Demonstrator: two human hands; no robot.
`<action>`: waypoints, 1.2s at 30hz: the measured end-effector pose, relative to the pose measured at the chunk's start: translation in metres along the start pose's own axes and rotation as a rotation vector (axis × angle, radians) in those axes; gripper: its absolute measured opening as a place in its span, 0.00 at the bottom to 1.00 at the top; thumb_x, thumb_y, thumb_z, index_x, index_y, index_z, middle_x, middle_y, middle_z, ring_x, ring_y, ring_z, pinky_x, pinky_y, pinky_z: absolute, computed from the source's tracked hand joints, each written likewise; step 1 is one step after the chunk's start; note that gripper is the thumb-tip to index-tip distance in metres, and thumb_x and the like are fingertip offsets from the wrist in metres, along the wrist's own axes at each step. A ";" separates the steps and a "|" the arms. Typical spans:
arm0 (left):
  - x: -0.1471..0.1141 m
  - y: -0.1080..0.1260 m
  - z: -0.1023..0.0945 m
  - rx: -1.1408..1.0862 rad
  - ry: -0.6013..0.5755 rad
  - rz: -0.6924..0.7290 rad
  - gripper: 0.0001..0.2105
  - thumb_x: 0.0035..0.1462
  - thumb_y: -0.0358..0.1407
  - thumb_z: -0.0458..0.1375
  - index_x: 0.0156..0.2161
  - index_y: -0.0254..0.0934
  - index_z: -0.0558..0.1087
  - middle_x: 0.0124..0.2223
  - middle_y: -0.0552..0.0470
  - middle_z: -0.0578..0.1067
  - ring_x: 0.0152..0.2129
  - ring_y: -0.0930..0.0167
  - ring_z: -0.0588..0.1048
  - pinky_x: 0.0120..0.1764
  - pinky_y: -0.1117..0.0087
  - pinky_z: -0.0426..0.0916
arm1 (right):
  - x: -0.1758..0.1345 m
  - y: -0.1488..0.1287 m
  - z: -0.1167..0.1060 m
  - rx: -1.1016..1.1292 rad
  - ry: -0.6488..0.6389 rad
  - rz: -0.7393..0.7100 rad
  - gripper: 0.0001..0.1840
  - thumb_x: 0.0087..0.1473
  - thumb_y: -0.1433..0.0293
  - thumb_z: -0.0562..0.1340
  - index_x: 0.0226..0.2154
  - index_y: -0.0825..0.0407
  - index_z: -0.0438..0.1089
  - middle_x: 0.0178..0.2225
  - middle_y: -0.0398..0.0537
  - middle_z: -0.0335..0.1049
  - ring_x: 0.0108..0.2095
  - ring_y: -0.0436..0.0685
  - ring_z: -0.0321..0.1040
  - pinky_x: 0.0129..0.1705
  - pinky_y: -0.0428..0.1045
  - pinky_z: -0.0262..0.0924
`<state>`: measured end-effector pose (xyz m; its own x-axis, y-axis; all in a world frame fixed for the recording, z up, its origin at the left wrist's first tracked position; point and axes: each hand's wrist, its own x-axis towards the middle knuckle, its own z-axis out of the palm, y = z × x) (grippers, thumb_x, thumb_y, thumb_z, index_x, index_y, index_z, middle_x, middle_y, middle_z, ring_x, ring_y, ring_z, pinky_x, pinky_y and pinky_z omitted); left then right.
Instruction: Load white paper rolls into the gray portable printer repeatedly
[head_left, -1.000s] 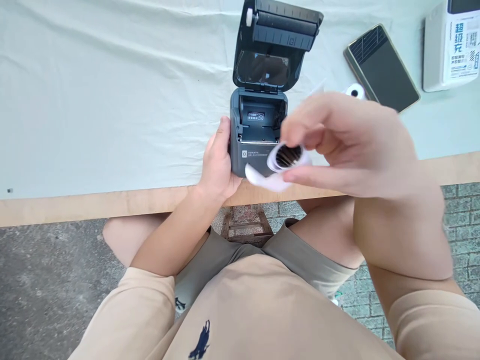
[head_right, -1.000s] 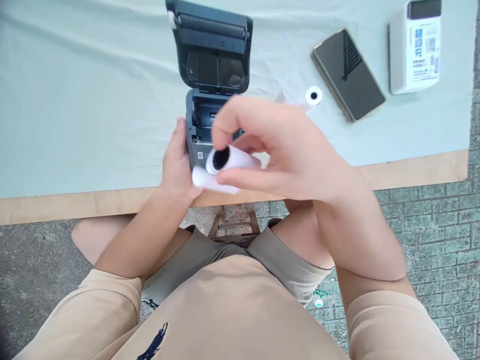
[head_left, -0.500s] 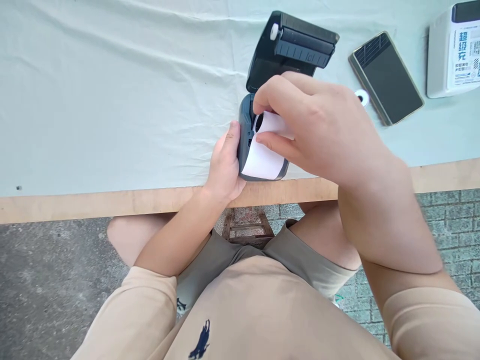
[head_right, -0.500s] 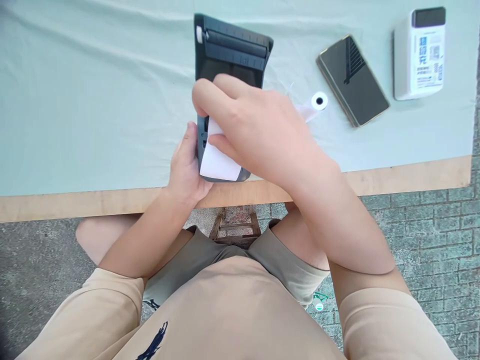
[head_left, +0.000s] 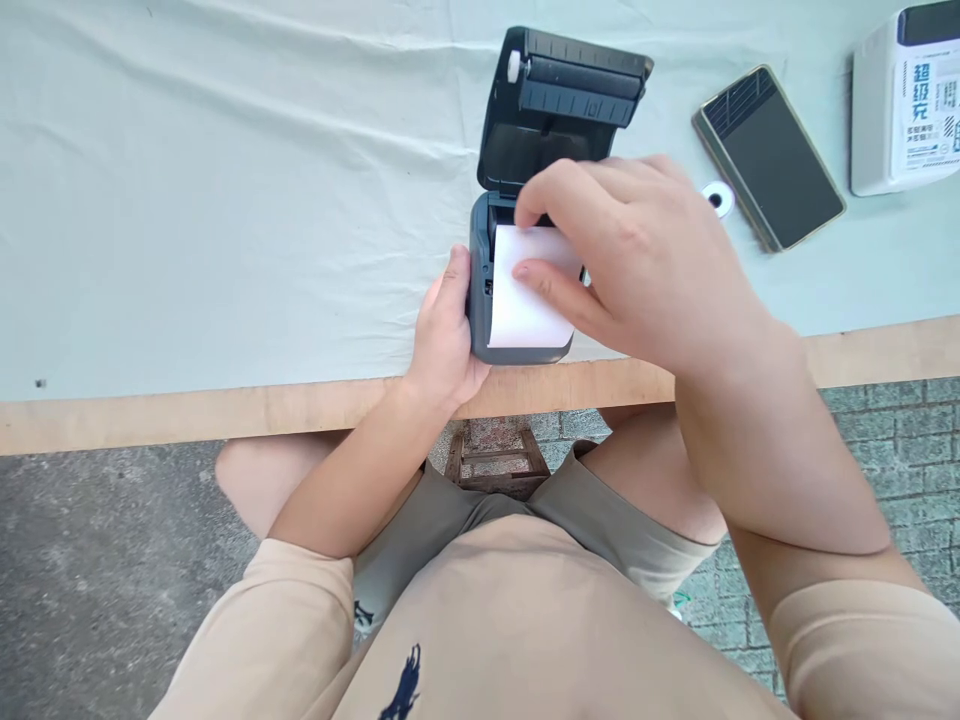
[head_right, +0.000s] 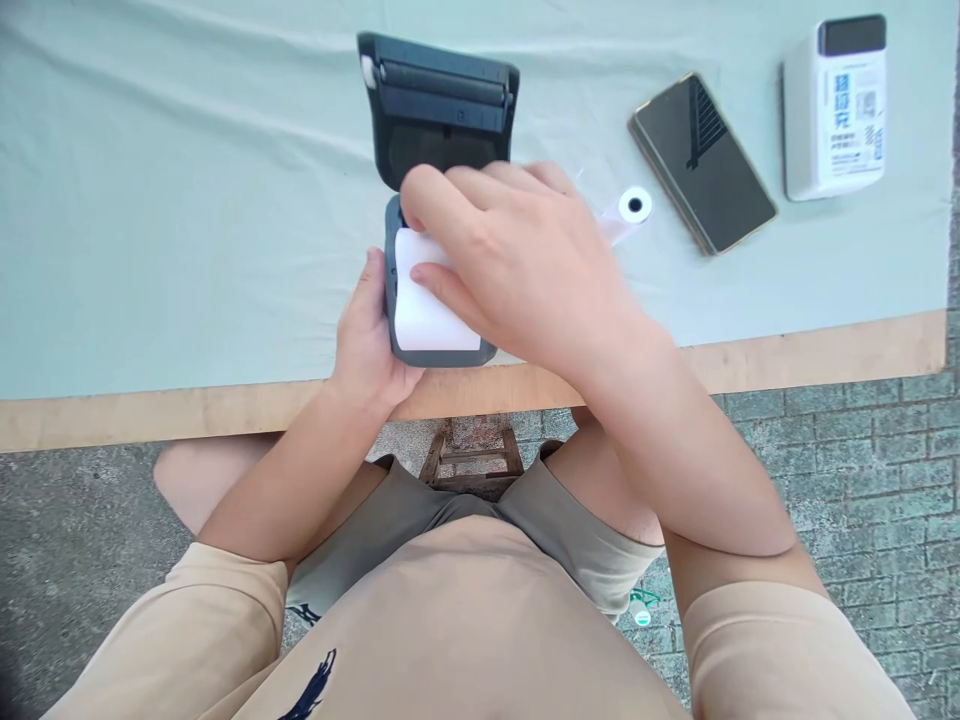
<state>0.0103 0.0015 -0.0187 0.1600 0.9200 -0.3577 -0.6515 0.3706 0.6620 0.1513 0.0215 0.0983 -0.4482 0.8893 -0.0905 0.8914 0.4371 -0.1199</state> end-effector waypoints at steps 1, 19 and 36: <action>0.000 0.000 0.000 0.001 -0.007 -0.002 0.19 0.69 0.53 0.52 0.44 0.40 0.76 0.42 0.51 0.81 0.58 0.59 0.77 0.54 0.61 0.79 | -0.002 0.002 0.000 0.005 0.029 -0.007 0.11 0.65 0.62 0.54 0.46 0.48 0.65 0.44 0.52 0.74 0.45 0.64 0.70 0.45 0.58 0.57; -0.003 0.001 0.002 0.049 -0.007 0.047 0.19 0.69 0.51 0.53 0.43 0.40 0.79 0.41 0.53 0.82 0.50 0.63 0.81 0.43 0.69 0.82 | -0.010 0.023 -0.006 0.116 0.119 -0.108 0.14 0.52 0.70 0.64 0.43 0.46 0.71 0.41 0.47 0.77 0.38 0.59 0.73 0.34 0.55 0.61; -0.010 0.005 0.010 0.051 -0.029 0.084 0.15 0.69 0.46 0.56 0.37 0.39 0.77 0.32 0.55 0.79 0.58 0.64 0.77 0.60 0.64 0.75 | -0.004 -0.001 -0.002 -0.143 0.008 0.119 0.10 0.57 0.72 0.56 0.36 0.48 0.73 0.45 0.47 0.77 0.31 0.55 0.65 0.31 0.53 0.45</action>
<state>0.0129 -0.0045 -0.0056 0.1278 0.9512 -0.2807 -0.6251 0.2970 0.7218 0.1525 0.0179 0.1008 -0.3392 0.9366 -0.0874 0.9387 0.3431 0.0333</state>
